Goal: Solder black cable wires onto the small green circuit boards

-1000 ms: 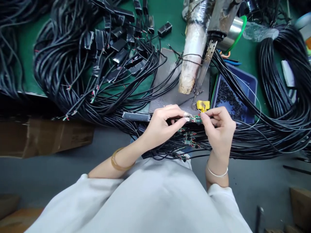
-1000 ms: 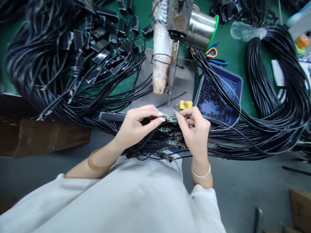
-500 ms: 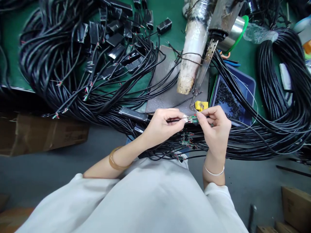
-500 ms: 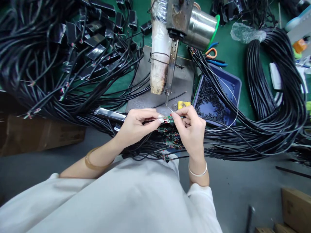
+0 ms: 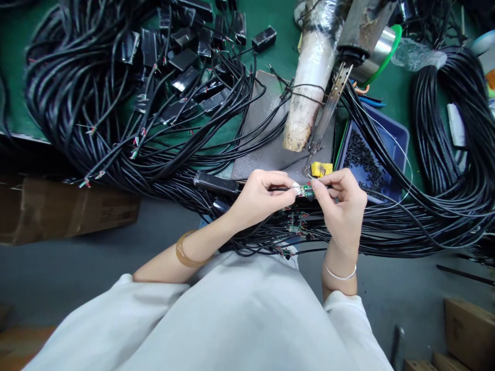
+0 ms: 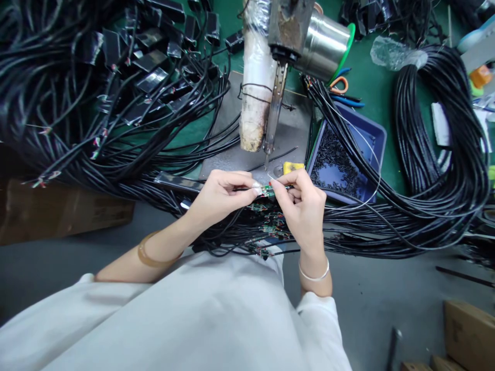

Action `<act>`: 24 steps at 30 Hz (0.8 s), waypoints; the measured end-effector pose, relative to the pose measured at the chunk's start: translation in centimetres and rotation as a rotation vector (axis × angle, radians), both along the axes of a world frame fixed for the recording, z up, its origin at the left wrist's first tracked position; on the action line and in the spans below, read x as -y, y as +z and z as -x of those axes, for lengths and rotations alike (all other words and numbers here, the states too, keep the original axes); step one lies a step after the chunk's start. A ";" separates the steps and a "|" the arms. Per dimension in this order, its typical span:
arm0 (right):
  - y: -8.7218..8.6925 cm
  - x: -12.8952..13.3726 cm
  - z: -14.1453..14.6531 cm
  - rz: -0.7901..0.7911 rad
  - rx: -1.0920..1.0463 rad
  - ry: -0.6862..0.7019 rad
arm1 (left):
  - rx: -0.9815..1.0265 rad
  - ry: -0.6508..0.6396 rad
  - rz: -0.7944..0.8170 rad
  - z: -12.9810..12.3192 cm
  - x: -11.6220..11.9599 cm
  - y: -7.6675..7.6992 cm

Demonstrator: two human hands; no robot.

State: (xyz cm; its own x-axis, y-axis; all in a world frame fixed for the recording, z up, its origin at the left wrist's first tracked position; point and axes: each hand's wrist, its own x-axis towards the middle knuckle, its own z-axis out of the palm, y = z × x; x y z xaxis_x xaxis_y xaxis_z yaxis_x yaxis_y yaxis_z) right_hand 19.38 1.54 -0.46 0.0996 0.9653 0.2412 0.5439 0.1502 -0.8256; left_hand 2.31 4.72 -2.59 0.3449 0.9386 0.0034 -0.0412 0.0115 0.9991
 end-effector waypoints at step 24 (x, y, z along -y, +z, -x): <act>-0.3 0.3 0.0 -0.222 0.118 -0.047 | 0.047 0.035 0.185 -0.4 -0.7 0.9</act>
